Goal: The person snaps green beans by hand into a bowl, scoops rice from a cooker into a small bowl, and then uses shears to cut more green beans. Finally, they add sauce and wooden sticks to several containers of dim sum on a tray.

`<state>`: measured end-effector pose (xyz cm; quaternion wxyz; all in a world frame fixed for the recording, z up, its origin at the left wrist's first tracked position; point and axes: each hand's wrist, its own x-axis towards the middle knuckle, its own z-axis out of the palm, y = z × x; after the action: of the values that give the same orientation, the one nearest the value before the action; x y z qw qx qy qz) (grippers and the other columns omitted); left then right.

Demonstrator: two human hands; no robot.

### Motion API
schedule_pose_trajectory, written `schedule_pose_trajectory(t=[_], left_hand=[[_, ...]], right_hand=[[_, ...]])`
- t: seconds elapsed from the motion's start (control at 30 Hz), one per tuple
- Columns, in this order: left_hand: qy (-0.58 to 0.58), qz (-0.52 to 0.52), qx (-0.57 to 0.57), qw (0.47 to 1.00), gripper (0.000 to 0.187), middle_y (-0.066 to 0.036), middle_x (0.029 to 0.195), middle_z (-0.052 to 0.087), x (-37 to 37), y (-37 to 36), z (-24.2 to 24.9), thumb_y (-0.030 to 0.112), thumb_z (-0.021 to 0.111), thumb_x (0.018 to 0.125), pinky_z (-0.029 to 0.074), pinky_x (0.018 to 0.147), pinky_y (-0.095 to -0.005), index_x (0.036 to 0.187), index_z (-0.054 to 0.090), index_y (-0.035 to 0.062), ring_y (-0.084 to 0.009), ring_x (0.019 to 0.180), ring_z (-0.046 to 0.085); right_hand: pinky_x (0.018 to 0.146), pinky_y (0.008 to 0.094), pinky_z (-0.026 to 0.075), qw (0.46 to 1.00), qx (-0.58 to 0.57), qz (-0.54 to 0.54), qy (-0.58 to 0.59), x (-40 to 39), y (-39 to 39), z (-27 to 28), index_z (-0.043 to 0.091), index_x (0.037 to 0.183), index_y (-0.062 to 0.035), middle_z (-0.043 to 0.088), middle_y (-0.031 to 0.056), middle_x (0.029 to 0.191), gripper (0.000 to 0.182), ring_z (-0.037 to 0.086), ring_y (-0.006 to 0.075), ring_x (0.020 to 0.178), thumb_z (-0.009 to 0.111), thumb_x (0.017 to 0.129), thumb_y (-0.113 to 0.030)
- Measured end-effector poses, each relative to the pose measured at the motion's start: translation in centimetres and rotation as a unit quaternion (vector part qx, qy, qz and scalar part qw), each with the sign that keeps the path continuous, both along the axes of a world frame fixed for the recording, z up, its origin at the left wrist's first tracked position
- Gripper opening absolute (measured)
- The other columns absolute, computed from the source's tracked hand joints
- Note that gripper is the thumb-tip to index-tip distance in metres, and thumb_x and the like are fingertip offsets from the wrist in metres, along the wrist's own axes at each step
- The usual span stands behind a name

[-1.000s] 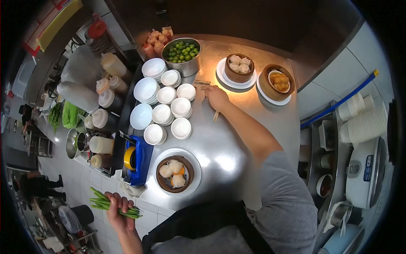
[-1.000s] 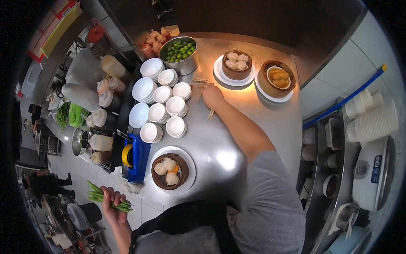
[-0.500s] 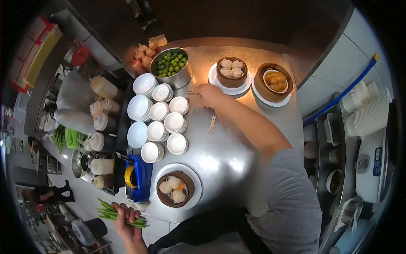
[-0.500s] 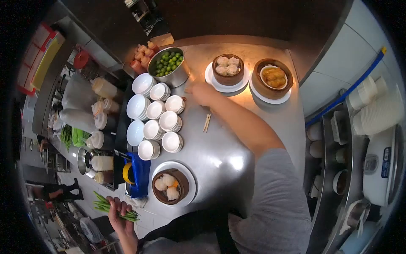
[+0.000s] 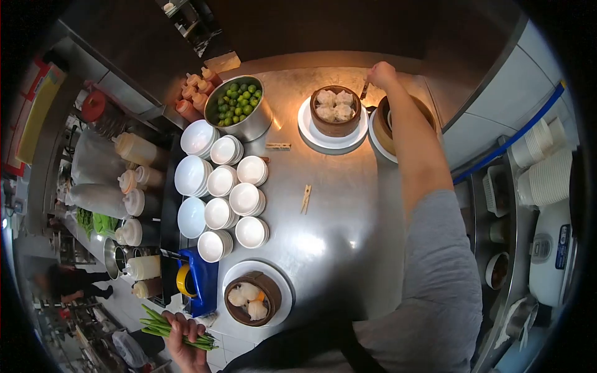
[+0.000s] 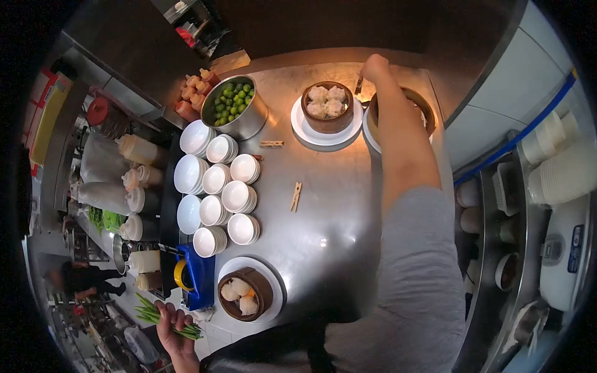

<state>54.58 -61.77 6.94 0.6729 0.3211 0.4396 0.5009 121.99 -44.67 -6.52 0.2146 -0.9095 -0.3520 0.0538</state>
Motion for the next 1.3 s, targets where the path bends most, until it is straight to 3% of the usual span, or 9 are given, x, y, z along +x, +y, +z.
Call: schedule_pose_trajectory(t=[0.1, 0.3, 0.5, 0.63, 0.8, 1.0, 1.1, 1.23, 1.3], left_hand=[[0.016, 0.006, 0.001, 1.0, 0.012, 0.002, 0.065, 0.034, 0.6, 0.1, 0.7, 0.014, 0.052, 0.088, 0.042, 0.055, -0.0261, 0.091, 0.041, 0.0113, -0.0061, 0.049, 0.037], [0.017, 0.007, 0.008, 1.0, 0.022, 0.001, 0.062, 0.036, 0.4, 0.4, 0.9, 0.015, 0.06, 0.084, 0.04, 0.052, -0.0274, 0.084, 0.038, 0.0118, -0.0084, 0.047, 0.038], [-0.018, 0.019, 0.002, 1.0, 0.022, 0.001, 0.062, 0.038, -0.7, -0.1, 1.2, 0.013, 0.06, 0.082, 0.042, 0.055, -0.0286, 0.084, 0.038, 0.0118, -0.0092, 0.047, 0.04], [-0.038, 0.023, 0.01, 0.999, 0.023, 0.001, 0.062, 0.039, -2.5, -1.1, 1.6, 0.013, 0.063, 0.08, 0.042, 0.055, -0.0293, 0.085, 0.04, 0.0124, -0.0096, 0.047, 0.041], [-0.028, 0.066, 0.025, 0.997, 0.02, 0.002, 0.063, 0.039, -5.5, -3.1, 2.7, 0.016, 0.062, 0.08, 0.042, 0.054, -0.0297, 0.083, 0.042, 0.0132, -0.0085, 0.047, 0.04], [-0.101, 0.125, 0.067, 0.985, 0.021, -0.002, 0.062, 0.045, -10.7, -6.2, 3.8, 0.01, 0.064, 0.077, 0.042, 0.056, -0.0338, 0.082, 0.043, 0.0101, -0.0132, 0.049, 0.044], [-0.129, 0.132, 0.073, 0.98, 0.02, -0.002, 0.063, 0.045, -12.7, -7.1, 3.8, 0.01, 0.063, 0.078, 0.042, 0.056, -0.0338, 0.082, 0.044, 0.01, -0.0133, 0.049, 0.044], [-0.157, 0.122, 0.079, 0.977, 0.02, -0.002, 0.064, 0.046, -14.8, -7.9, 3.5, 0.01, 0.063, 0.078, 0.042, 0.058, -0.0338, 0.082, 0.044, 0.0104, -0.0131, 0.05, 0.044], [-0.16, 0.108, 0.094, 0.977, 0.019, -0.001, 0.064, 0.043, -15.9, -7.9, 3.5, 0.012, 0.062, 0.08, 0.044, 0.057, -0.0339, 0.083, 0.044, 0.0115, -0.0116, 0.05, 0.043]], right_hand=[[0.075, 0.0346, 0.05, 0.992, -0.049, -0.013, 0.111, 0.2, 0.8, -0.7, 0.067, 0.089, 0.0006, 0.065, 0.0183, 0.089, 0.03, 0.063, 0.0253, 0.088, 0.07, 0.072, -0.023], [0.077, 0.0355, 0.05, 0.983, -0.073, -0.03, -0.165, -2.6, 2.2, -0.3, 0.065, 0.092, 0.0005, 0.061, 0.0182, 0.104, 0.021, 0.061, 0.0268, 0.095, 0.057, 0.079, -0.014], [0.08, 0.0409, 0.044, 0.862, 0.064, 0.503, 0.019, -17.8, -3.2, -2.2, 0.061, 0.092, -0.0104, 0.058, 0.0134, 0.101, 0.018, 0.056, 0.0294, 0.095, 0.055, 0.076, -0.015], [0.086, 0.0392, 0.04, 0.776, -0.087, 0.62, -0.071, -26.9, -8.0, -0.9, 0.062, 0.086, -0.0107, 0.055, 0.0106, 0.103, 0.017, 0.048, 0.026, 0.105, 0.059, 0.07, -0.015], [0.08, 0.042, 0.043, 0.842, 0.25, 0.47, -0.086, -27.5, -0.9, -3.9, 0.06, 0.082, -0.0046, 0.057, 0.0132, 0.094, 0.015, 0.053, 0.0324, 0.091, 0.061, 0.07, -0.014], [0.079, 0.0401, 0.046, 0.947, 0.054, 0.298, -0.104, -29.1, 0.1, -6.4, 0.063, 0.098, -0.0073, 0.061, 0.0182, 0.093, 0.026, 0.058, 0.033, 0.089, 0.058, 0.073, -0.013], [0.075, 0.0394, 0.047, 0.971, 0.055, 0.22, 0.077, -28.8, -0.6, -5.6, 0.064, 0.096, -0.0065, 0.063, 0.0187, 0.093, 0.025, 0.06, 0.0322, 0.086, 0.059, 0.073, -0.014], [0.063, 0.0356, 0.049, 0.937, 0.185, 0.294, -0.041, -27.4, -2.6, -6.1, 0.063, 0.085, -0.0015, 0.064, 0.0167, 0.079, 0.015, 0.063, 0.0269, 0.07, 0.059, 0.076, -0.013], [0.048, 0.0307, 0.048, 0.947, 0.072, 0.213, 0.229, -30.3, -6.8, -3.2, 0.062, 0.078, -0.0002, 0.061, 0.0127, 0.065, 0.012, 0.059, 0.017, 0.053, 0.051, 0.077, -0.003]])
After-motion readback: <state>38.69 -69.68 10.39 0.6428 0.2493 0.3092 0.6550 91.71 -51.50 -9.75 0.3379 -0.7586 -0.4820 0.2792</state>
